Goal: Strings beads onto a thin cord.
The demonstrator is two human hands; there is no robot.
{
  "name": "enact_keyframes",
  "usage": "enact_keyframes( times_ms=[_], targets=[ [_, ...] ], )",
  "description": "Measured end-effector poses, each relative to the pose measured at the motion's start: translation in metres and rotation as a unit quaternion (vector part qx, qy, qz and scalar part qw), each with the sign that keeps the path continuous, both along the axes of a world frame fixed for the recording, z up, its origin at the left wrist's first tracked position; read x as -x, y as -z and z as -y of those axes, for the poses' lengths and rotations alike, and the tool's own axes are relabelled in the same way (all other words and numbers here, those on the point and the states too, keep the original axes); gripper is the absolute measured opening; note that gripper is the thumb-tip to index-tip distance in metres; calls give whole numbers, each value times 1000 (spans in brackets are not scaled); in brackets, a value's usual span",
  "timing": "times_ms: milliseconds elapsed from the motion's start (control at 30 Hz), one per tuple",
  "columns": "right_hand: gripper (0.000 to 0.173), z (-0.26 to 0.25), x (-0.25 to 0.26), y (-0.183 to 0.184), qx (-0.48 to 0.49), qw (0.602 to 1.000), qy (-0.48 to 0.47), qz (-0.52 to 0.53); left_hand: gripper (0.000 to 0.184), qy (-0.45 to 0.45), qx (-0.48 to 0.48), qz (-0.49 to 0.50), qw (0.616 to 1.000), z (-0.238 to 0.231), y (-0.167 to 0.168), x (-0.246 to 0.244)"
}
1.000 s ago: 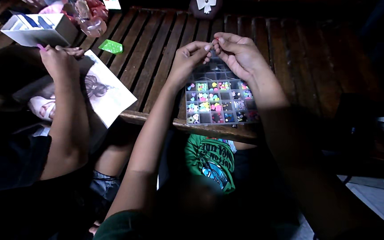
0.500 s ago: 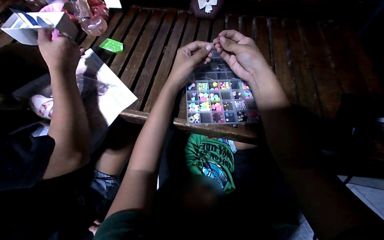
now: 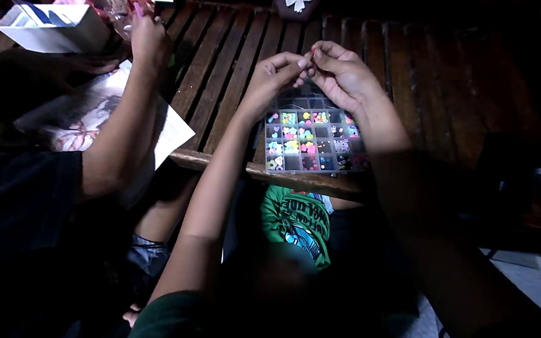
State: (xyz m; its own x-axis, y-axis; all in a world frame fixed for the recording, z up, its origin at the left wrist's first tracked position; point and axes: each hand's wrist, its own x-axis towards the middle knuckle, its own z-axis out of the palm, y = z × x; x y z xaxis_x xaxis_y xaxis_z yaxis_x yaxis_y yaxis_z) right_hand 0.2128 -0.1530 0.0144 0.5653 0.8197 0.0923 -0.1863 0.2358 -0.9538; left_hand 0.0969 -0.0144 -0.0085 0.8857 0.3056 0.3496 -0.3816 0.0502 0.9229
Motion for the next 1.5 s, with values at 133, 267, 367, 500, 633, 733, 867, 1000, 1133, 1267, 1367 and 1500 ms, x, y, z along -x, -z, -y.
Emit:
enact_keyframes(
  times_ms=[133,267,367,500,633,733,867,1000,1133,1267,1367,1500],
  targets=[
    [13,0,-1,0,-2,1000,-5,-12,13,3,-1,-1,1000,0,0,0],
    [13,0,0,0,-4,1000,-3,-21,12,1,0,-3,1000,0,0,-1],
    [12,0,0,-1,-2,1000,-3,-25,12,-3,-1,-6,1000,1,-2,0],
    [11,1,0,-1,0,1000,-1,-23,12,-3,-3,-2,1000,1,-1,0],
    [12,1,1,-2,-3,1000,2,-25,12,-2,-2,-2,1000,1,-1,0],
    [11,1,2,-2,-1,1000,3,-28,12,0,0,0,1000,1,-1,-1],
    [12,0,2,-1,-1,1000,6,-30,13,1,1,-1,1000,0,0,-1],
    [12,1,2,-2,4,1000,8,-23,12,1,-1,0,1000,-1,1,-2],
    [12,1,2,-2,7,1000,7,-17,12,-3,0,-2,1000,-1,1,-2],
    [12,2,2,-4,17,1000,2,5,12,-8,-1,-10,1000,-1,1,-2],
    [12,2,3,-5,26,999,2,23,11,-10,4,-14,1000,-1,1,-2],
    [14,3,4,-6,34,999,3,36,11,-10,10,-15,1000,-1,1,-3]
  ],
)
